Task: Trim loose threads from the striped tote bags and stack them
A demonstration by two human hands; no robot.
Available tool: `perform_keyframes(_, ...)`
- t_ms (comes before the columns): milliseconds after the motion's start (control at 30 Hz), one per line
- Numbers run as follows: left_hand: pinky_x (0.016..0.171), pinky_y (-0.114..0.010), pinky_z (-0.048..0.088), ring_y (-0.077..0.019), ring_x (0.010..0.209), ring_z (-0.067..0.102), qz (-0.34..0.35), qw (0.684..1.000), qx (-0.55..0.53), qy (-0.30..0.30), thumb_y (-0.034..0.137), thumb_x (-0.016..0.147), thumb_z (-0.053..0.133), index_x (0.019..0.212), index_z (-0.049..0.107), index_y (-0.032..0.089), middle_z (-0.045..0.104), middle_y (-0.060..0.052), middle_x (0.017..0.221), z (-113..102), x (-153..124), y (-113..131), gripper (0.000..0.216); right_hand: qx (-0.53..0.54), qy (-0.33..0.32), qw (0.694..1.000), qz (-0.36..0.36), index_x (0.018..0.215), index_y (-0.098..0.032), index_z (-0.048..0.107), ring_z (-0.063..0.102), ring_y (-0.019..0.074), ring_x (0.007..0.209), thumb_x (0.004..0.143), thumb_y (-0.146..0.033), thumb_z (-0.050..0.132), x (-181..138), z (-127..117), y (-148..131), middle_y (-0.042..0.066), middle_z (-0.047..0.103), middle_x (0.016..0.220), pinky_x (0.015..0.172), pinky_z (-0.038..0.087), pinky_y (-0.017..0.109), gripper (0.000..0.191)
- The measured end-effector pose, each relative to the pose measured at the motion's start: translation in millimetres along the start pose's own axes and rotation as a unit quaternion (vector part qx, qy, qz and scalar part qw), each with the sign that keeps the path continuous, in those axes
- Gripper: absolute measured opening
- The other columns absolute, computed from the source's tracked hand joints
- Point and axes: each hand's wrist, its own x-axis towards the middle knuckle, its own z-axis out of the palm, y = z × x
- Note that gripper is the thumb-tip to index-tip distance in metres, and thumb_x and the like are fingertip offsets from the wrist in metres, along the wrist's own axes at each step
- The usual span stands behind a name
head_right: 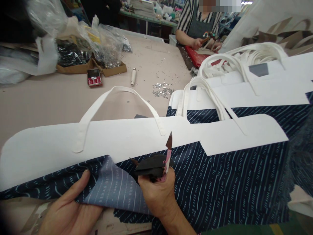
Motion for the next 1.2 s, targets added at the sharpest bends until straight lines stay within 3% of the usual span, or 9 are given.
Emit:
perform_keyframes(267, 0.102, -0.041, 0.05, -0.0262, 0.105, 0.07, 0.02, 1.0, 0.009, -0.022, 0.005, 0.09, 0.051, 0.134, 0.061, 0.023, 0.076, -0.01, 0.114, -5.7, -1.2, -2.2, 0.048, -0.09, -0.002, 0.994, -0.061, 0.082, -0.02, 0.077, 0.072, 0.0225, 0.069, 0.068, -0.006, 0.075, -1.3, -2.2, -1.7, 0.003, 0.078, 0.081, 0.067, 0.057, 0.031, 0.02)
perform_keyframes(567, 0.104, -0.043, 0.047, -0.0266, 0.104, 0.071, 0.017, 0.998, 0.053, -0.005, 0.006, 0.092, 0.05, 0.122, 0.069, 0.013, 0.074, -0.014, 0.116, 0.4, -0.9, -1.3, 0.036, -0.048, 0.021, 0.998, -0.046, 0.087, -0.019, 0.074, 0.073, 0.0244, 0.079, 0.07, -0.02, 0.081, 0.7, 8.6, 1.2, 0.007, 0.077, 0.089, 0.078, 0.059, 0.034, 0.018)
perform_keyframes(800, 0.1, -0.037, 0.05, -0.0257, 0.1, 0.072, -0.003, 1.0, 0.018, -0.001, 0.003, 0.09, 0.052, 0.105, 0.076, 0.014, 0.076, -0.012, 0.113, -2.6, -1.7, -0.8, 0.031, -0.077, -0.024, 0.994, -0.07, 0.082, -0.017, 0.074, 0.073, 0.0239, 0.075, 0.072, -0.016, 0.074, 0.8, 6.6, -1.6, 0.006, 0.077, 0.08, 0.076, 0.061, 0.034, 0.009)
perform_keyframes(1000, 0.099, -0.039, 0.051, -0.0279, 0.103, 0.071, -0.011, 0.999, 0.021, -0.022, 0.006, 0.091, 0.051, 0.108, 0.075, 0.012, 0.075, -0.015, 0.115, -2.2, -0.2, -2.6, 0.03, -0.033, -0.052, 0.996, -0.071, 0.085, -0.019, 0.073, 0.073, 0.0207, 0.076, 0.074, -0.012, 0.072, 0.2, 11.5, -6.8, 0.004, 0.076, 0.084, 0.074, 0.06, 0.029, 0.013)
perform_keyframes(1100, 0.097, -0.035, 0.053, -0.0256, 0.099, 0.073, -0.02, 1.0, -0.009, 0.014, 0.005, 0.091, 0.052, 0.111, 0.074, 0.013, 0.077, -0.013, 0.111, -1.0, -0.1, -1.0, 0.032, -0.023, -0.03, 0.998, -0.057, 0.085, -0.019, 0.072, 0.073, 0.0211, 0.074, 0.072, -0.013, 0.075, 0.3, 14.5, -8.2, 0.004, 0.076, 0.082, 0.073, 0.06, 0.031, 0.014)
perform_keyframes(1200, 0.092, -0.031, 0.055, -0.0226, 0.093, 0.075, -0.019, 0.997, -0.043, 0.069, 0.005, 0.092, 0.05, 0.116, 0.072, 0.016, 0.077, -0.011, 0.109, 3.9, -1.4, 1.4, 0.035, 0.022, 0.017, 1.0, 0.004, 0.077, -0.018, 0.071, 0.073, 0.0224, 0.065, 0.067, -0.013, 0.078, 1.2, 15.1, -11.8, 0.002, 0.074, 0.071, 0.067, 0.062, 0.032, 0.013)
